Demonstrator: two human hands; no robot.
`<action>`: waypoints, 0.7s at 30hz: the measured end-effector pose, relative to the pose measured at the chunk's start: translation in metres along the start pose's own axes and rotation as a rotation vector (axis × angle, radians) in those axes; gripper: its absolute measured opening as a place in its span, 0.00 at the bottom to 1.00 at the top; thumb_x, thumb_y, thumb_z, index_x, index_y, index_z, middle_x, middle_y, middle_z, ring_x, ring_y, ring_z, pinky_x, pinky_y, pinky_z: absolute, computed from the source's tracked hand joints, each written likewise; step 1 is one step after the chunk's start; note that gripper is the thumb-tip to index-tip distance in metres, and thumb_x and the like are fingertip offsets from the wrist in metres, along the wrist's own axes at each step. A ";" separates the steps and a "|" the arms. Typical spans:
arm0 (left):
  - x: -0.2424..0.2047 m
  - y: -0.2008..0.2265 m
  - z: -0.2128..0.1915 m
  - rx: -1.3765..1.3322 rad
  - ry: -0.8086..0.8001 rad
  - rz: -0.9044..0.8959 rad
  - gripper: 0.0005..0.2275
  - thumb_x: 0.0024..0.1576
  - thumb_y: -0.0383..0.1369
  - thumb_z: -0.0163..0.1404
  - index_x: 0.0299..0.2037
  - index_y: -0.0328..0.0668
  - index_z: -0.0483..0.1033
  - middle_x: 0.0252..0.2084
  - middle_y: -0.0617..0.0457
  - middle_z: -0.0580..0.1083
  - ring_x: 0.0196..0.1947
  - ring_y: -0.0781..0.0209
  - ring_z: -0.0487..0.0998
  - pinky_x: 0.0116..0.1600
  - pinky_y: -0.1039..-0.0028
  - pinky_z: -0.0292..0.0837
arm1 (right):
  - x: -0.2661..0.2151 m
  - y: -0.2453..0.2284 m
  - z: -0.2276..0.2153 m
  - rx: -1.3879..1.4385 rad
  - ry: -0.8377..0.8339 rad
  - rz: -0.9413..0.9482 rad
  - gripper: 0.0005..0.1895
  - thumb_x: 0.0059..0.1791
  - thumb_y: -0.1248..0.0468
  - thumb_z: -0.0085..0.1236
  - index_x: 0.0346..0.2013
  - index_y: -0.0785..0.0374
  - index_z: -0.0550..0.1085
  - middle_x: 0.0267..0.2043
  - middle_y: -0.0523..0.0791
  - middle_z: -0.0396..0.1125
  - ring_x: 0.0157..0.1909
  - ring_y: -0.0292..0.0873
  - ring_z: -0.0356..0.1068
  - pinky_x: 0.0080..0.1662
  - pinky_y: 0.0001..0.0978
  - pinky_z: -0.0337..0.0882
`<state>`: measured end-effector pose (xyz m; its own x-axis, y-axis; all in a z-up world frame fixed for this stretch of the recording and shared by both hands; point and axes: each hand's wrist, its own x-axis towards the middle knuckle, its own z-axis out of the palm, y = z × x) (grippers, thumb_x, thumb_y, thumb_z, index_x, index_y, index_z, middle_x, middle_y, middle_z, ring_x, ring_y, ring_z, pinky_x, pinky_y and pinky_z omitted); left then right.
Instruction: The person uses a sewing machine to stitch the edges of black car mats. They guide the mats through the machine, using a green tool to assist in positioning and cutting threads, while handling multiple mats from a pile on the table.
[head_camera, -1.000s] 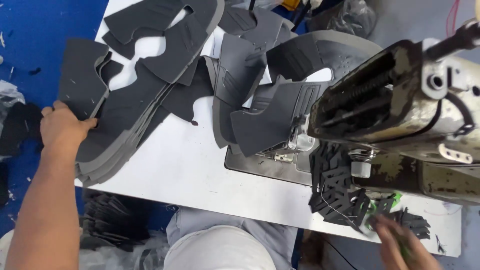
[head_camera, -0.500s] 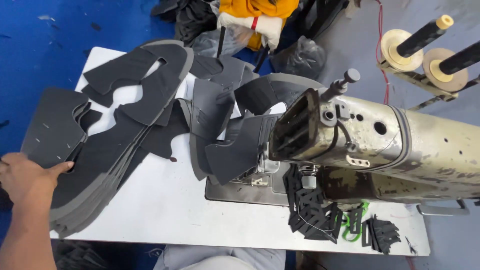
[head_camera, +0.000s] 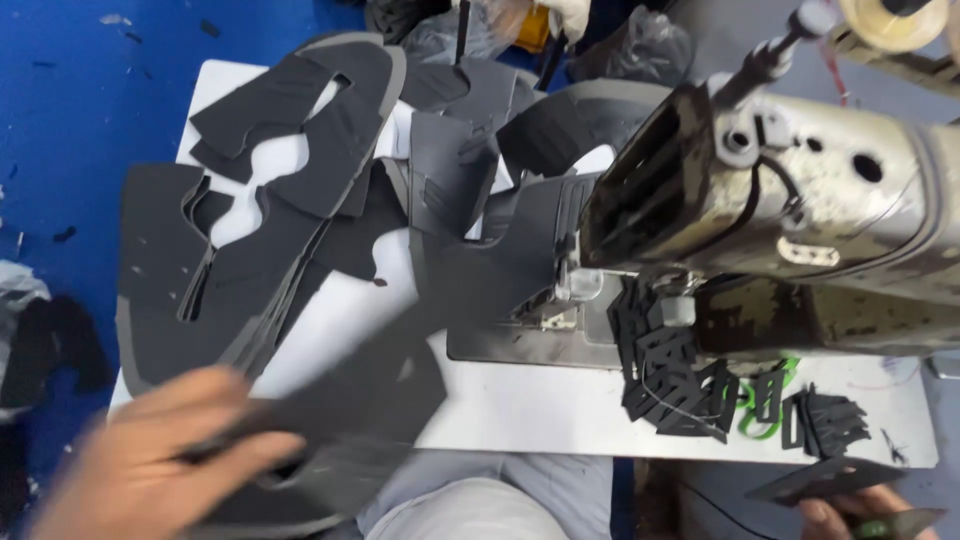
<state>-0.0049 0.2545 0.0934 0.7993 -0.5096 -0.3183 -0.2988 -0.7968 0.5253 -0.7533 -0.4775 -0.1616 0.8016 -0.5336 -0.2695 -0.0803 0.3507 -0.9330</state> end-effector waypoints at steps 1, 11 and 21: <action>0.004 0.027 0.009 -0.185 -0.134 0.288 0.12 0.51 0.38 0.63 0.41 0.42 0.85 0.45 0.55 0.79 0.43 0.64 0.80 0.48 0.72 0.76 | -0.002 0.009 -0.001 0.052 -0.015 0.012 0.26 0.57 0.51 0.47 0.50 0.74 0.76 0.38 0.63 0.74 0.44 0.50 0.74 0.49 0.49 0.72; 0.062 0.131 0.179 -0.913 -0.639 0.449 0.21 0.58 0.32 0.55 0.61 0.37 0.70 0.53 0.49 0.79 0.51 0.64 0.79 0.56 0.72 0.74 | -0.023 -0.008 0.393 0.077 0.216 0.025 0.21 0.55 0.57 0.51 0.51 0.73 0.76 0.35 0.59 0.72 0.36 0.46 0.70 0.39 0.43 0.68; 0.058 0.124 0.208 -0.743 -0.588 0.384 0.23 0.57 0.32 0.55 0.63 0.35 0.69 0.58 0.49 0.76 0.58 0.61 0.76 0.62 0.70 0.69 | 0.080 -0.016 0.624 -0.290 0.496 0.061 0.16 0.46 0.72 0.64 0.49 0.69 0.78 0.33 0.43 0.73 0.25 0.29 0.63 0.25 0.22 0.61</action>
<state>-0.1043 0.0585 -0.0240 0.2758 -0.9262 -0.2571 0.0781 -0.2450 0.9664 -0.3184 -0.0460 -0.0197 0.4227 -0.8403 -0.3394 -0.3331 0.2043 -0.9205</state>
